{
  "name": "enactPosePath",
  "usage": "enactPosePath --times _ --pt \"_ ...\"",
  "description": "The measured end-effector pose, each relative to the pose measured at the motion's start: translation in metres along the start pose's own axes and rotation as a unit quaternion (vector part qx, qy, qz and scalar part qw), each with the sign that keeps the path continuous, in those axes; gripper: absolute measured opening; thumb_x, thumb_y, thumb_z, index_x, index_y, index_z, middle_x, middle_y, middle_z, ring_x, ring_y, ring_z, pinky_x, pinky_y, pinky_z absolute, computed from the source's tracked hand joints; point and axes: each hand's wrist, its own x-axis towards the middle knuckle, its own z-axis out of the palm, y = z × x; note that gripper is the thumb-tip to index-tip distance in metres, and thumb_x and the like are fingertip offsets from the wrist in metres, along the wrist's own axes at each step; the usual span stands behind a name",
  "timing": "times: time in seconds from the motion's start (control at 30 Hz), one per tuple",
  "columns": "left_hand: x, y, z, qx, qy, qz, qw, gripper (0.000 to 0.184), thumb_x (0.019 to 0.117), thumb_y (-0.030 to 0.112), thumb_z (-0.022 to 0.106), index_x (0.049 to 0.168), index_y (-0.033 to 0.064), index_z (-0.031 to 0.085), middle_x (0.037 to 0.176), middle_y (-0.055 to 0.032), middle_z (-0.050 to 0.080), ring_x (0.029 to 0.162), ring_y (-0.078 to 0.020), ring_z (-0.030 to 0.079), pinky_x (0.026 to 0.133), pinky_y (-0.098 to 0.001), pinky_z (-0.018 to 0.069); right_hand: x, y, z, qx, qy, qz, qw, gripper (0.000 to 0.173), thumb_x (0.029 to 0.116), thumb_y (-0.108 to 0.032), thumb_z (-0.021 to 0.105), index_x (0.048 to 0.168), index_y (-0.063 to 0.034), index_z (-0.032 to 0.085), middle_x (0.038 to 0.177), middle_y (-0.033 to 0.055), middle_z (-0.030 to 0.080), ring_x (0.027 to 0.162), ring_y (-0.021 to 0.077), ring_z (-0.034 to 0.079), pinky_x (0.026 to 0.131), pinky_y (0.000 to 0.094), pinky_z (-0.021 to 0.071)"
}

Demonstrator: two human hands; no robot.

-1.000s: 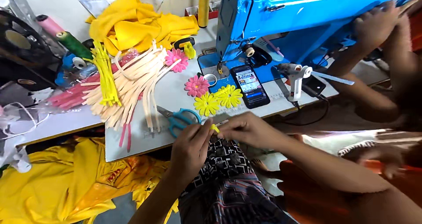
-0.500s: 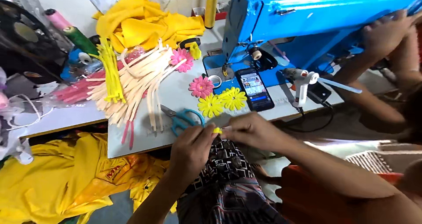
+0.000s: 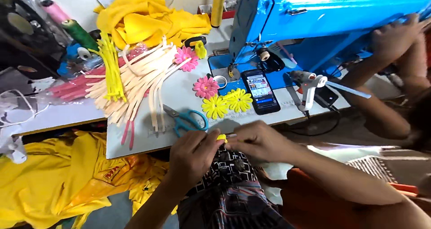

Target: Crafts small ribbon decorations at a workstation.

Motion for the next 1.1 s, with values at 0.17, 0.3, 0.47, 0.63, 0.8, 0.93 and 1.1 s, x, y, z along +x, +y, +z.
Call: enactPosePath --times 0.17,0.3,0.47,0.63,0.8,0.93,1.1 --pt "-0.005 -0.005 0.004 0.017 -0.021 0.018 0.999 0.023 0.1008 0.023 0.064 0.103 0.0049 0.078 0.08 -0.0106 0.069 0.074 -0.0199 0.066 0.067 -0.0287 0.0529 -0.007 -0.035 -0.017 -0.176 0.011 -0.075 0.982 0.03 0.1066 -0.022 0.05 0.102 -0.0053 0.076 0.079 0.0051 0.068 0.071 0.0141 0.065 0.063 0.0266 0.0525" --pt "-0.005 0.002 0.005 -0.007 -0.014 0.039 0.999 0.024 0.1011 0.024 0.064 0.102 0.0049 0.077 0.077 -0.0094 0.067 0.071 -0.0185 0.062 0.065 -0.0267 0.0491 0.01 -0.022 -0.035 -0.097 0.038 -0.06 0.993 0.022 0.0995 -0.019 0.062 0.097 -0.0062 0.079 0.081 -0.0017 0.069 0.07 0.0001 0.061 0.062 0.0154 0.0507" --pt "-0.009 -0.005 -0.005 0.011 0.011 0.001 1.0 0.024 0.1011 0.025 0.064 0.101 0.005 0.078 0.08 -0.0097 0.068 0.075 -0.017 0.064 0.068 -0.0251 0.0513 0.0 -0.001 0.001 -0.017 0.005 -0.001 1.0 0.028 0.1036 -0.024 0.059 0.097 -0.0042 0.076 0.078 0.0015 0.068 0.069 0.0029 0.06 0.064 0.0192 0.0505" --pt "-0.011 -0.005 -0.001 0.031 0.0 0.016 0.999 0.024 0.1 0.024 0.064 0.099 0.0037 0.078 0.077 -0.0109 0.068 0.072 -0.0195 0.064 0.064 -0.0275 0.0501 -0.012 -0.032 -0.007 -0.148 -0.007 -0.075 0.986 0.03 0.1075 -0.021 0.049 0.102 -0.0042 0.073 0.08 0.0058 0.069 0.073 0.0141 0.066 0.066 0.0264 0.0529" --pt "-0.01 0.001 0.0 -0.005 -0.005 0.044 0.999 0.025 0.1006 0.026 0.064 0.099 0.0046 0.077 0.076 -0.0089 0.067 0.07 -0.0178 0.062 0.064 -0.0267 0.0492 0.005 -0.022 -0.027 -0.109 0.044 -0.08 0.99 0.025 0.1019 -0.018 0.058 0.097 -0.0054 0.078 0.078 -0.0002 0.069 0.07 0.0027 0.062 0.063 0.0177 0.0508" --pt "-0.01 -0.002 -0.006 0.007 0.011 0.025 1.0 0.024 0.1006 0.026 0.064 0.098 0.0055 0.076 0.079 -0.0086 0.068 0.073 -0.0166 0.063 0.067 -0.025 0.0502 0.001 -0.006 -0.004 -0.064 0.012 -0.037 0.997 0.029 0.1037 -0.022 0.056 0.093 -0.0046 0.076 0.075 0.0007 0.068 0.068 0.0044 0.061 0.063 0.0204 0.0508" --pt "-0.012 -0.004 -0.003 0.034 -0.004 0.029 0.999 0.025 0.0995 0.027 0.064 0.097 0.0052 0.077 0.075 -0.0087 0.066 0.069 -0.0191 0.062 0.062 -0.0282 0.0485 -0.014 -0.033 -0.001 -0.174 -0.034 -0.068 0.982 0.032 0.108 -0.023 0.046 0.098 -0.0044 0.07 0.077 0.0063 0.068 0.069 0.017 0.066 0.061 0.0298 0.053"
